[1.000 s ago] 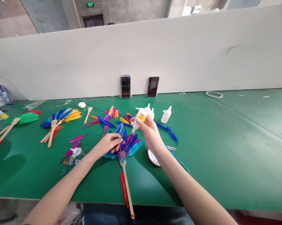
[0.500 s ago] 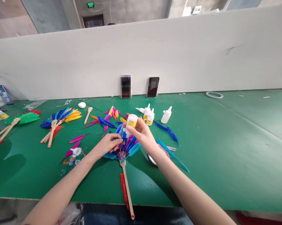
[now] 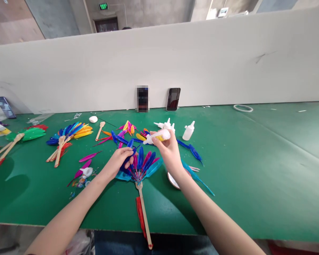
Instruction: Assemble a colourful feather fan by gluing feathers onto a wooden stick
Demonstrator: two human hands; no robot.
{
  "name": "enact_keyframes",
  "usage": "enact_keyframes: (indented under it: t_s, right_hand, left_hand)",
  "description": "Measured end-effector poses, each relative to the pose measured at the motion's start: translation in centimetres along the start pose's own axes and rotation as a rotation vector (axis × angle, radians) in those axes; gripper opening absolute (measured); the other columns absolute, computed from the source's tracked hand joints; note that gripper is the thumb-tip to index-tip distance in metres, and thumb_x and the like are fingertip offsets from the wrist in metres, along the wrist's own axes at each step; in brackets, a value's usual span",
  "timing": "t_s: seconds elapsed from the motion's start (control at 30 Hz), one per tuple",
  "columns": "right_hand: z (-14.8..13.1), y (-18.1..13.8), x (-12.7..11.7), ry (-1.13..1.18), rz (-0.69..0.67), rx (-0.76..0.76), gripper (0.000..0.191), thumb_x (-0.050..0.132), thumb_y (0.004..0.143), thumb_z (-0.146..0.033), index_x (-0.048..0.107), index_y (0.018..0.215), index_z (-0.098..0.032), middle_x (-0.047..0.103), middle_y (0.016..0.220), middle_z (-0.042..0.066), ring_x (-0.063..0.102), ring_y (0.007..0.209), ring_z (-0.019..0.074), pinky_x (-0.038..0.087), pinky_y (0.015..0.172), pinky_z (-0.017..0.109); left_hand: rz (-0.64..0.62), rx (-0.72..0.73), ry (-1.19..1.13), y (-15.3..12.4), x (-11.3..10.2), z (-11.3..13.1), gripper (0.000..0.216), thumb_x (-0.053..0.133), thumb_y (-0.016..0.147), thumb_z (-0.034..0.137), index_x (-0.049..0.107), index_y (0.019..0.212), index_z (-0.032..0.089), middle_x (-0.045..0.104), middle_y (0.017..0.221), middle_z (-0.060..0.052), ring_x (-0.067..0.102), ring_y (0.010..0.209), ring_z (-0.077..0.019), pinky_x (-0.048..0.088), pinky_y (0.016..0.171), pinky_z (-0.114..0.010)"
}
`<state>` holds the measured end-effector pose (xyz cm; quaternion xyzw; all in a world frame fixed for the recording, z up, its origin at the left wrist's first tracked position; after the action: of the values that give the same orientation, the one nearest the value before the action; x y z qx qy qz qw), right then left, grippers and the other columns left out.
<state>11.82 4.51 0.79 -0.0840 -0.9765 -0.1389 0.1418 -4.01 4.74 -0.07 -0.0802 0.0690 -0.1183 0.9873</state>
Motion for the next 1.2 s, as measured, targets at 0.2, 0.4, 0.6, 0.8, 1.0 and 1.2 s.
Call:
enact_keyframes:
  t_s: [0.2, 0.4, 0.6, 0.8, 1.0, 1.2]
  right_hand:
    - [1.0, 0.2, 0.0, 0.034, 0.016, 0.097, 0.030, 0.063, 0.064, -0.033, 0.041, 0.082, -0.022, 0.063, 0.083, 0.002, 0.059, 0.083, 0.0190, 0.046, 0.076, 0.036]
    - [1.2, 0.2, 0.2, 0.029, -0.023, 0.114, 0.030, 0.064, 0.063, -0.035, 0.041, 0.078, -0.022, 0.062, 0.080, 0.001, 0.060, 0.080, 0.0189, 0.046, 0.076, 0.036]
    - [0.8, 0.3, -0.2, 0.051, 0.051, 0.081, 0.031, 0.062, 0.066, -0.035, 0.041, 0.085, -0.023, 0.063, 0.088, 0.003, 0.059, 0.086, 0.0190, 0.045, 0.079, 0.037]
    - [0.8, 0.2, 0.4, -0.017, -0.085, 0.027, 0.028, 0.063, 0.065, -0.033, 0.040, 0.078, -0.023, 0.060, 0.078, 0.001, 0.060, 0.078, 0.0182, 0.046, 0.074, 0.035]
    - [0.8, 0.7, -0.6, -0.058, 0.055, 0.001, 0.030, 0.062, 0.066, -0.034, 0.039, 0.083, -0.023, 0.061, 0.086, 0.003, 0.059, 0.083, 0.0190, 0.045, 0.077, 0.036]
    - [0.9, 0.7, -0.5, -0.060, 0.020, 0.030, 0.028, 0.063, 0.065, -0.035, 0.041, 0.078, -0.023, 0.061, 0.079, 0.001, 0.059, 0.077, 0.0181, 0.047, 0.071, 0.034]
  left_hand:
    - [0.050, 0.051, -0.056, 0.1, -0.1, 0.1, 0.014, 0.051, 0.069, 0.024, 0.053, 0.060, 0.014, 0.059, 0.051, 0.002, 0.050, 0.041, -0.0074, 0.037, 0.050, -0.021]
    - [-0.020, 0.012, -0.023, 0.2, 0.1, 0.0, 0.012, 0.051, 0.069, 0.025, 0.053, 0.063, 0.014, 0.061, 0.052, 0.002, 0.048, 0.038, -0.0072, 0.035, 0.047, -0.021]
    - [-0.026, 0.023, 0.047, 0.2, 0.0, 0.0, 0.012, 0.050, 0.070, 0.026, 0.054, 0.066, 0.014, 0.060, 0.051, 0.003, 0.046, 0.035, -0.0073, 0.036, 0.046, -0.022]
    - [-0.027, 0.039, 0.093, 0.1, 0.3, 0.1, 0.010, 0.050, 0.069, 0.024, 0.051, 0.065, 0.015, 0.059, 0.048, 0.003, 0.047, 0.033, -0.0081, 0.037, 0.045, -0.023]
    - [-0.023, 0.048, 0.111, 0.0, 0.2, 0.2, 0.012, 0.049, 0.069, 0.025, 0.052, 0.064, 0.014, 0.059, 0.048, 0.003, 0.046, 0.033, -0.0079, 0.037, 0.045, -0.023]
    - [-0.007, 0.048, 0.085, 0.1, 0.0, 0.1, 0.015, 0.049, 0.070, 0.026, 0.056, 0.070, 0.013, 0.059, 0.051, 0.003, 0.045, 0.034, -0.0071, 0.035, 0.044, -0.022]
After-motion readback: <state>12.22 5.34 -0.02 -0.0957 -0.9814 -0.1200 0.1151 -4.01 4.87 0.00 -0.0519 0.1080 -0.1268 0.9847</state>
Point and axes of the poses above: each hand's wrist, its own y-axis towards the middle knuckle, its own x-axis out of the palm, z = x × y, the point moved 2 cm from there along y, towards the middle knuckle
